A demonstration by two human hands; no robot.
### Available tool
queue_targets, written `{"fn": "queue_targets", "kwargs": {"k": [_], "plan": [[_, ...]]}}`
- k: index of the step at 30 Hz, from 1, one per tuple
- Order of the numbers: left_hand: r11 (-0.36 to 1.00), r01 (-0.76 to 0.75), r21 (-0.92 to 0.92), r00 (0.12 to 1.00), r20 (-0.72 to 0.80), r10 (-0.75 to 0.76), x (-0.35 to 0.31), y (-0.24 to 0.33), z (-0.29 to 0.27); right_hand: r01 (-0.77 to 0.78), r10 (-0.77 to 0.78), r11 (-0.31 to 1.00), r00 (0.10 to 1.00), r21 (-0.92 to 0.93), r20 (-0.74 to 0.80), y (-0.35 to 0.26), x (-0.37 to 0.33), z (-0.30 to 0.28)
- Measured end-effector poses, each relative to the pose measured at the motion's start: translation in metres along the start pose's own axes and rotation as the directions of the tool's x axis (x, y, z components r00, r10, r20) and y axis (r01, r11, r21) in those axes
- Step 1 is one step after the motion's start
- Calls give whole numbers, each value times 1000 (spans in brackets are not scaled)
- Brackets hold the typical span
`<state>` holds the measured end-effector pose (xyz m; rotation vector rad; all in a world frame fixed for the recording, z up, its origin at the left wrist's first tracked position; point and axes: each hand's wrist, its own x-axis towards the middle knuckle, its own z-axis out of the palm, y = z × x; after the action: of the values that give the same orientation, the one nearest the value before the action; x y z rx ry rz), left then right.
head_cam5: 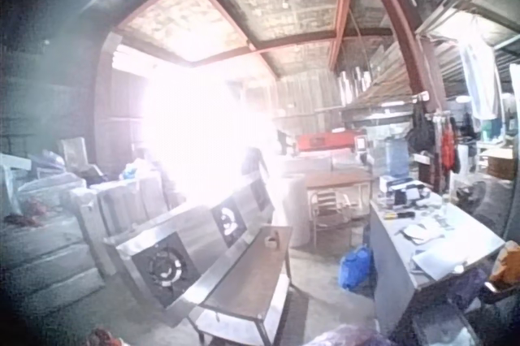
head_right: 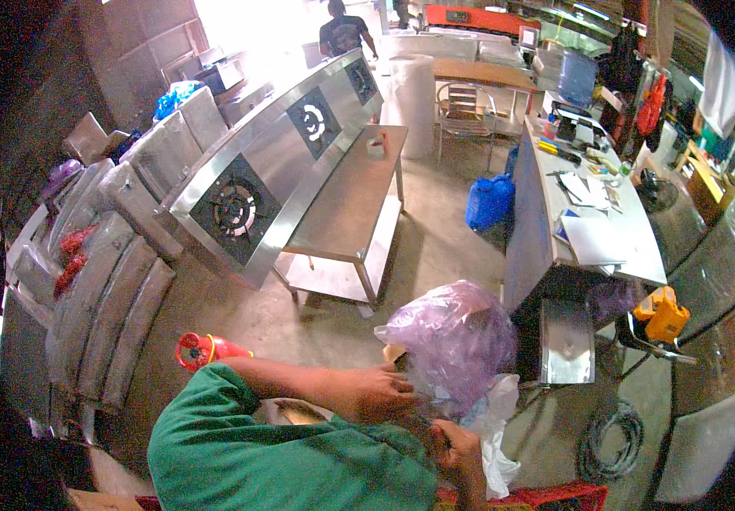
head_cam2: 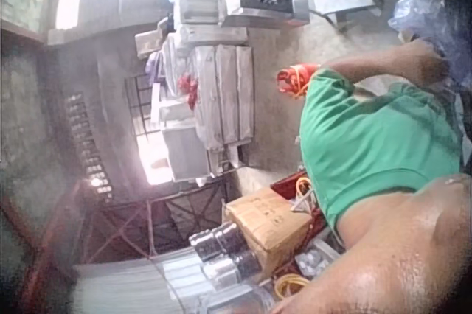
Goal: The person repeatedly coils a flexible metal cable into loops and secures them with a twist tie. They handle the cable and ties by hand, placing the finished coils into a yellow basket.
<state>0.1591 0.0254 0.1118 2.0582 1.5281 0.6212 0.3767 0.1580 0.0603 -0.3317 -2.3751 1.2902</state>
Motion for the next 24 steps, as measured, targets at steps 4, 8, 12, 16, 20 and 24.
{"fn": "queue_targets", "kwargs": {"k": [4, 8, 12, 16, 20, 24], "plan": [[828, 246, -504, 908, -178, -378, 5, 5, 5, -175, 181, 980, 982, 99, -59, 8, -6, 2], [534, 15, -845, 717, -363, -594, 21, 16, 11, -282, 347, 906, 921, 316, -174, 14, -10, 12], [498, -114, -860, 635, -448, -629, 41, 25, 28, -279, 354, 887, 923, 368, -153, 10, -6, 28], [738, -58, -672, 605, -612, -509, 49, 21, 34, -300, 391, 877, 899, 374, -196, -5, -4, 31], [766, -30, -642, 600, -625, -500, 55, 18, 36, -226, 245, 962, 962, 152, -121, -9, -3, 19], [593, -121, -796, 663, -509, -548, 58, 15, 30, -294, 359, 857, 930, 422, -81, -11, -2, 16]]}}
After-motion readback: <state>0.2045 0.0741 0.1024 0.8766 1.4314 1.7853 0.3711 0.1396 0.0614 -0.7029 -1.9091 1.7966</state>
